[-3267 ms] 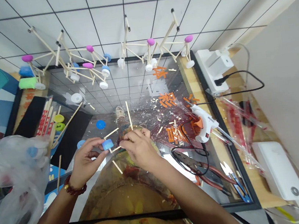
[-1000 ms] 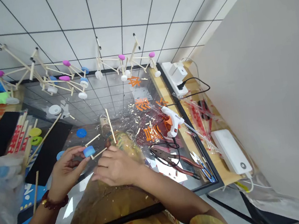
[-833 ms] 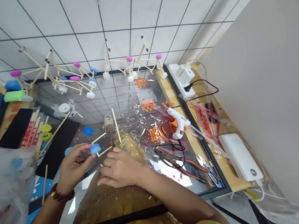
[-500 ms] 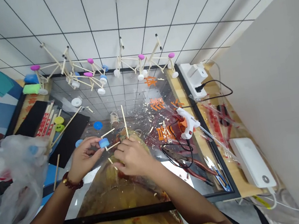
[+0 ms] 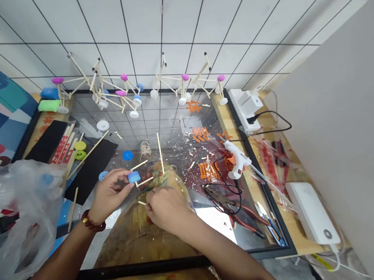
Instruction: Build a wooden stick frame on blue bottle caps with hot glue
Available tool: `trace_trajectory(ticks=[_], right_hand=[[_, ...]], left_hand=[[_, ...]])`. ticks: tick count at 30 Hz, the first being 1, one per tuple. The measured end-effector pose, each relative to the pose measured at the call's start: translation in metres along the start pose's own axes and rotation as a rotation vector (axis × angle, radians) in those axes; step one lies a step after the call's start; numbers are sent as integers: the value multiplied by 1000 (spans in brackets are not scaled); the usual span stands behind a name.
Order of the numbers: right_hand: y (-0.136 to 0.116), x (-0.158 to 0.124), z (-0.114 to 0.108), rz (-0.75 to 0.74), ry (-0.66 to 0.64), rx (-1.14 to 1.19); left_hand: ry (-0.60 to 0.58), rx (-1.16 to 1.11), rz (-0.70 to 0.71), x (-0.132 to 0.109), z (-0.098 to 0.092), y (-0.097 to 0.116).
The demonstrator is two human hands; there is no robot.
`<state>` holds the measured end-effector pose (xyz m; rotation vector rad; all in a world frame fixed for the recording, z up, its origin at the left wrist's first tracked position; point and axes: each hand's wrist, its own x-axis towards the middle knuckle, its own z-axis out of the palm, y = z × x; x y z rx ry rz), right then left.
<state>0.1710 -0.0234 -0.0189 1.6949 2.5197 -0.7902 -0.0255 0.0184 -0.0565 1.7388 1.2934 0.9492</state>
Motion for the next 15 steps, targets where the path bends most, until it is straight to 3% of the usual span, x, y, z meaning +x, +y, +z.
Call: trace_trajectory(ticks=[7,15], right_hand=[[41,22,-43,221,173,290],[44,71,-57,225,-11,68]], left_hand=[[6,-18,2,1,0,1],[21,-58,12,1,2,-2]])
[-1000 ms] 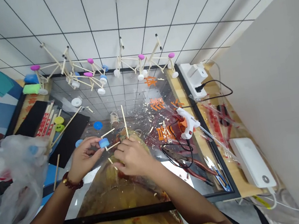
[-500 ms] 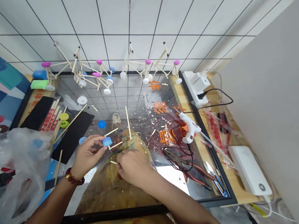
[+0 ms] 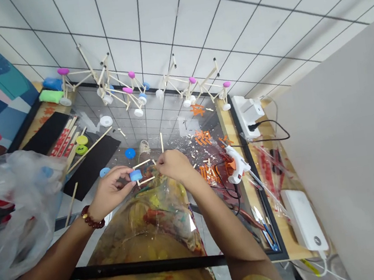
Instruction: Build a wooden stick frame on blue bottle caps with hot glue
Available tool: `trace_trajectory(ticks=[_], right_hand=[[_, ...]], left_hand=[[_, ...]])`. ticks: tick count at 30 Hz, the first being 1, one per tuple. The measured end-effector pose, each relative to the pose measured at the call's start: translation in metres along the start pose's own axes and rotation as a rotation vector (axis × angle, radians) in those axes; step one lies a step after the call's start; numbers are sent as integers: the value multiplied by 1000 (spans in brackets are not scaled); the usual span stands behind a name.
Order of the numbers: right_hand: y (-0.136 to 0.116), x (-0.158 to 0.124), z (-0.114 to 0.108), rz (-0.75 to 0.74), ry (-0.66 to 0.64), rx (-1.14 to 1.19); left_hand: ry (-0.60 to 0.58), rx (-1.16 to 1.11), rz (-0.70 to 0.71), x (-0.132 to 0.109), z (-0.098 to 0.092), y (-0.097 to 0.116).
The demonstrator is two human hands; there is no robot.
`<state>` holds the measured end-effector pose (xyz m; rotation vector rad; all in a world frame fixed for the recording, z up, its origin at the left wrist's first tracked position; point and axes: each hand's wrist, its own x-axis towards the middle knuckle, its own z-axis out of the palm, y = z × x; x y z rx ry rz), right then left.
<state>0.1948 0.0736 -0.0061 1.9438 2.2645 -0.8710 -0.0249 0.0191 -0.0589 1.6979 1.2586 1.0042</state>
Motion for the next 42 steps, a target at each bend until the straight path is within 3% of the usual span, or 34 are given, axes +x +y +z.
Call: trace_trajectory(ticks=[11,24,35,42], right_hand=[[-6,7,-2,-24,-38,-96],[-7,9,-2,49,-23,-189],[8,-24,5,2,187,-26],[40,-50,6,44,454,201]], left_hand=[[-11,-3,-22,0,0,2],[-19,11,-23,-1,0,0],[-5,1,-28,-3,1,0],[-10,23,-13,-1,-1,2]])
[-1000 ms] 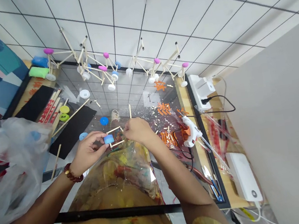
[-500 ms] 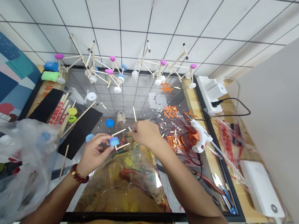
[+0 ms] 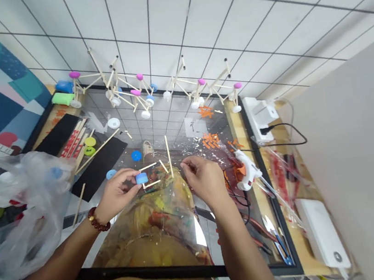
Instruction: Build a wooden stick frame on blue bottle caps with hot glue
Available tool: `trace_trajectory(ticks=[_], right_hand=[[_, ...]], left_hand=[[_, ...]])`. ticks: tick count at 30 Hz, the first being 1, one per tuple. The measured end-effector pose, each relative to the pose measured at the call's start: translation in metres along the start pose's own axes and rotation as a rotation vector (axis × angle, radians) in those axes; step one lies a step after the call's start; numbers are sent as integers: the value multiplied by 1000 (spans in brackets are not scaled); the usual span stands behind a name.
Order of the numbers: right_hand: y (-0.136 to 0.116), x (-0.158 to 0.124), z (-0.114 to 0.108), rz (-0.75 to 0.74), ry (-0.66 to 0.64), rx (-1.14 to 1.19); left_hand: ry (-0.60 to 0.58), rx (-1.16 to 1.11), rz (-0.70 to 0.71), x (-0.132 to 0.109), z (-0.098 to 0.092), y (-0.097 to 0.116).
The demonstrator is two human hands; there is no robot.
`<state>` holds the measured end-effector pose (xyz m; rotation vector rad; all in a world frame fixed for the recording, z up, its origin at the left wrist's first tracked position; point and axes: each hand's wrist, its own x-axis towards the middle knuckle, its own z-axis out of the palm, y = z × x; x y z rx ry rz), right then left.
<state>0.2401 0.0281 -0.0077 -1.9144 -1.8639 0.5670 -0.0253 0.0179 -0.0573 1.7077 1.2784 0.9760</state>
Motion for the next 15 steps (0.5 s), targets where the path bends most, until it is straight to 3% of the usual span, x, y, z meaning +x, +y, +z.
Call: trace_trajectory(ticks=[4,10,15], right_hand=[[8,-11,2,17,-6,21],[-9,-17,21,-133,-101,-40],[-16,-9,35,-211,-104,-65]], left_hand=[[0,17,3,1,0,0],[-6,15,10,1,-1,1],[-12,33,35,0,-1,-3]])
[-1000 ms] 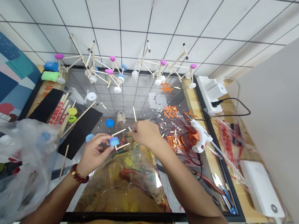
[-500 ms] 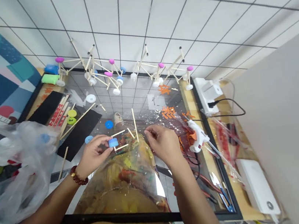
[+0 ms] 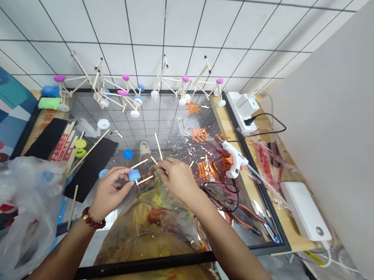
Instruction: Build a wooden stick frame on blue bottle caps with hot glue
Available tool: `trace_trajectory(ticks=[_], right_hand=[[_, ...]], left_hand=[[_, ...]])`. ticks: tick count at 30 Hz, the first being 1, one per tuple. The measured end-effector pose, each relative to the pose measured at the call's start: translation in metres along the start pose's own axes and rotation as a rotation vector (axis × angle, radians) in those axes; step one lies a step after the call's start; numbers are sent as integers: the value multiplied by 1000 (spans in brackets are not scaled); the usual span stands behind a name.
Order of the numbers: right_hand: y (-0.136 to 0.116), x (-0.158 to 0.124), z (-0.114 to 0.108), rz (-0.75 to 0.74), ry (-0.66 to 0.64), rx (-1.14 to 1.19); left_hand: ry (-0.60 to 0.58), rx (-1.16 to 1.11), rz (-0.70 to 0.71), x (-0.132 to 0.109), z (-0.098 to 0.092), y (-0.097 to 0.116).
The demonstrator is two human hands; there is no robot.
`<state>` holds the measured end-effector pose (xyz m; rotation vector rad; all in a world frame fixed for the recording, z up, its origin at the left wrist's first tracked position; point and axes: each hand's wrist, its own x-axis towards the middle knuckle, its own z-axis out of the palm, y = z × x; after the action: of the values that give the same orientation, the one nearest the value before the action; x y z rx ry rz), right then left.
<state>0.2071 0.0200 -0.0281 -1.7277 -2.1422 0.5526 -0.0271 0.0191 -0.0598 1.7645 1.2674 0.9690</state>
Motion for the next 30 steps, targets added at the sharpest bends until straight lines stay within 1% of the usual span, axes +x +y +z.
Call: trace_trajectory(ticks=[4,7,9,16,23,26,30], right_hand=[[1,4,6,-101,-2,27],[-1,1,10,-217,-59,83],[-3,-1,13,-247,-89,93],[0,-2,22,-208,-87,103],[5,-2,22,-218,-46,96],[11,-5,18,-213,16,98],[21,-3,10,-95,163,118]], left_hand=[[0,-3,2,0,0,-2],[-6,-18,1,-1,0,-3],[-6,-18,1,-2,0,-3],[-8,-15,-3,-2,0,-2],[14,-50,-47,-2,2,-3],[14,-45,-64,-1,2,-1],[4,-35,-70,1,1,3]])
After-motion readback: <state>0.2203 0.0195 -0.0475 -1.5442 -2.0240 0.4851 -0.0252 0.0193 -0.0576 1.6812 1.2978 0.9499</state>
